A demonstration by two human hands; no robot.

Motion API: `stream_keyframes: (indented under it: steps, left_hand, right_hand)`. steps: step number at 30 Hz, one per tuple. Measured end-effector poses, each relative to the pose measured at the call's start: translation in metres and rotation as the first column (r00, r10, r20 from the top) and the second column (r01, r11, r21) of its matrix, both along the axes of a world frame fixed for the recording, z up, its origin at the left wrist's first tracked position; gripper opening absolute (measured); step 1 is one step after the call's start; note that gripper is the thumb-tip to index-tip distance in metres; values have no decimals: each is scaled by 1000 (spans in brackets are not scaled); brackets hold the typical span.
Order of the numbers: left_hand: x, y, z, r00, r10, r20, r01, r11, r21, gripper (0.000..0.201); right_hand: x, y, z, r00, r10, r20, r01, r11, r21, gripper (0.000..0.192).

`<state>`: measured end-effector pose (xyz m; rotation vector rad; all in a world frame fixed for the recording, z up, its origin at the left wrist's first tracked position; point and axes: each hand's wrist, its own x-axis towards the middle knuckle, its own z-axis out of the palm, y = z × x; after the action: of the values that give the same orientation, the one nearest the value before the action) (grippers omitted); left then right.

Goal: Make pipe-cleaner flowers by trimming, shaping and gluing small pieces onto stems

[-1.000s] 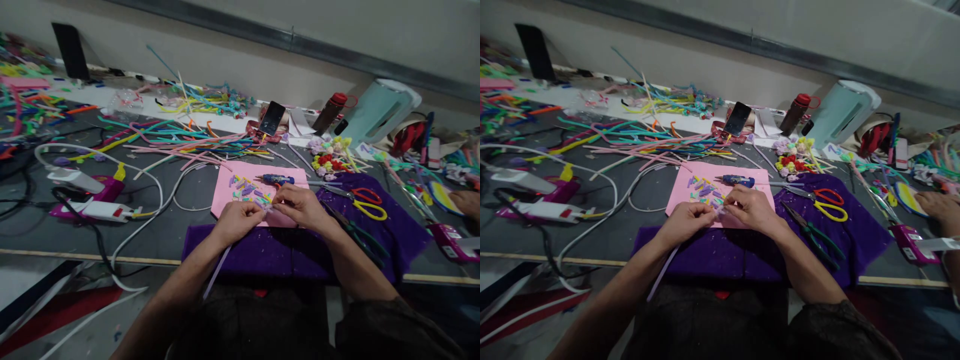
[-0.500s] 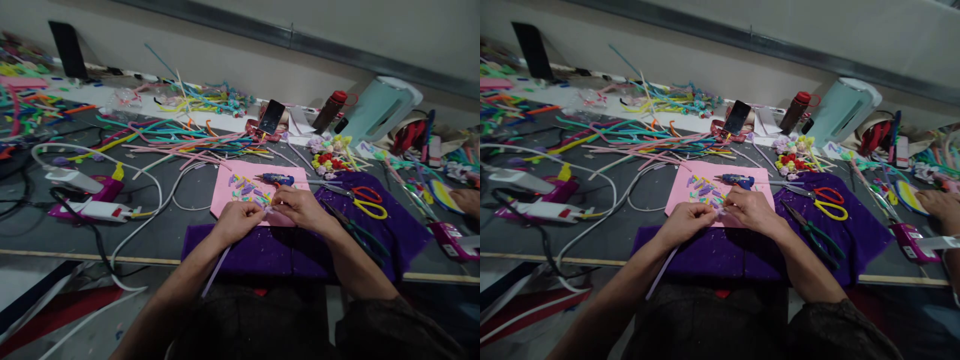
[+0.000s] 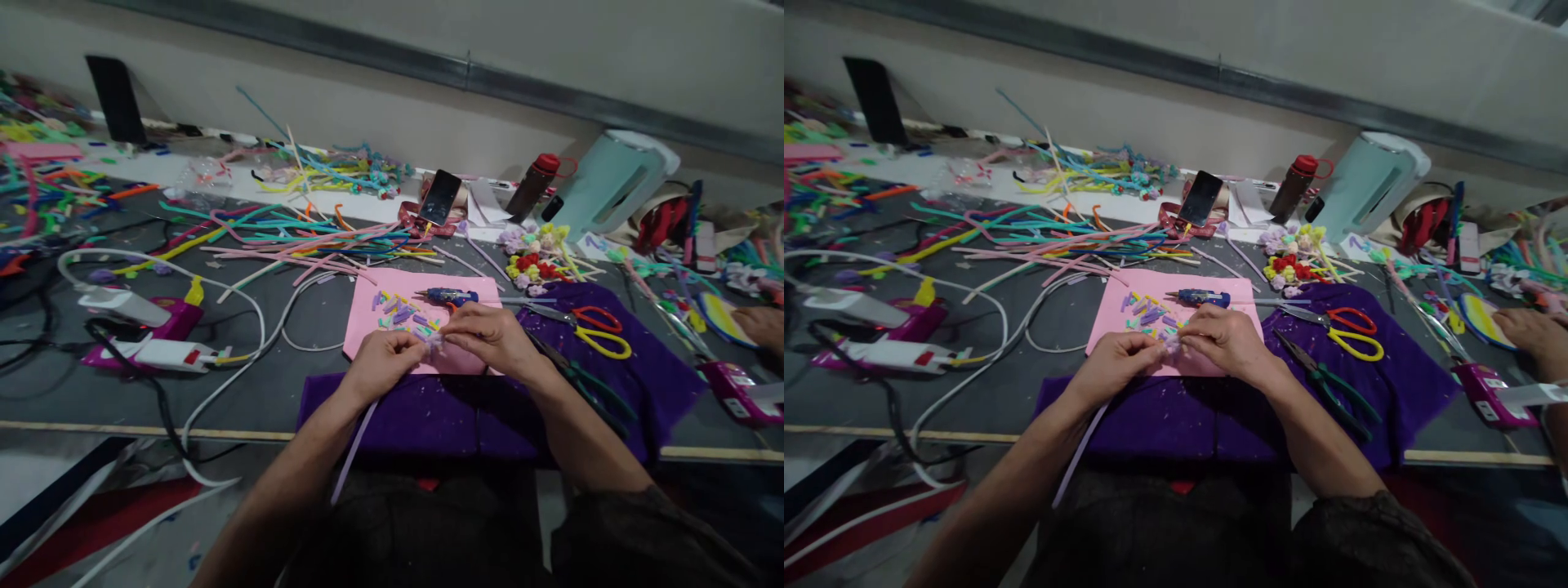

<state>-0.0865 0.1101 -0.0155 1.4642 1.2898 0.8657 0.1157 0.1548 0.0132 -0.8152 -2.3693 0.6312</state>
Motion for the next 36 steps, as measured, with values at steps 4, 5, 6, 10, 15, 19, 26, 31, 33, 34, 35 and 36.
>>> stream_keyframes:
  steps: [4,5,6,10,15,19,26,31,33,34,35,36]
  left_hand:
    - [0,0,6,980,12,197,19,987,-157,24]
    - [0,0,8,975,7,222,35,982,-185,24]
    - [-1,1,9,971,-3,238,53,977,-204,23]
    - [-3,1,12,966,-54,253,114,967,-228,23]
    - [-3,1,14,959,-90,267,156,959,-236,24]
    - [-1,-1,14,961,-102,256,162,961,-225,23]
    - [0,-1,12,964,-95,250,151,964,-218,23]
    - [1,-1,7,917,104,385,-18,975,-219,25]
    - [2,0,5,861,220,458,-103,958,-266,27]
    - [1,0,5,830,270,488,-138,947,-291,28]
    - [1,1,5,798,311,516,-166,937,-308,28]
    - [1,2,4,766,340,546,-184,929,-320,28]
  right_hand:
    - [3,2,7,981,-74,-177,58,994,-97,16]
    - [3,2,9,976,-94,-198,70,990,-125,16]
    - [3,3,9,972,-107,-208,77,986,-151,16]
    - [3,3,11,980,-55,-190,13,976,-216,18]
    - [1,2,11,989,88,-118,-118,954,-275,34]
    - [-3,-1,7,982,177,-60,-187,951,-247,48]
    - [-8,-5,4,981,185,-59,-193,954,-228,42]
    - [-10,-4,0,963,-145,-227,34,900,-434,41]
    - [-14,-4,-5,909,-283,-307,59,815,-576,32]
    - [-17,-5,-7,884,-327,-333,43,766,-641,28]
    - [-22,-7,-9,866,-356,-350,17,721,-693,25]
    - [-27,-9,-10,853,-373,-365,-13,684,-729,24]
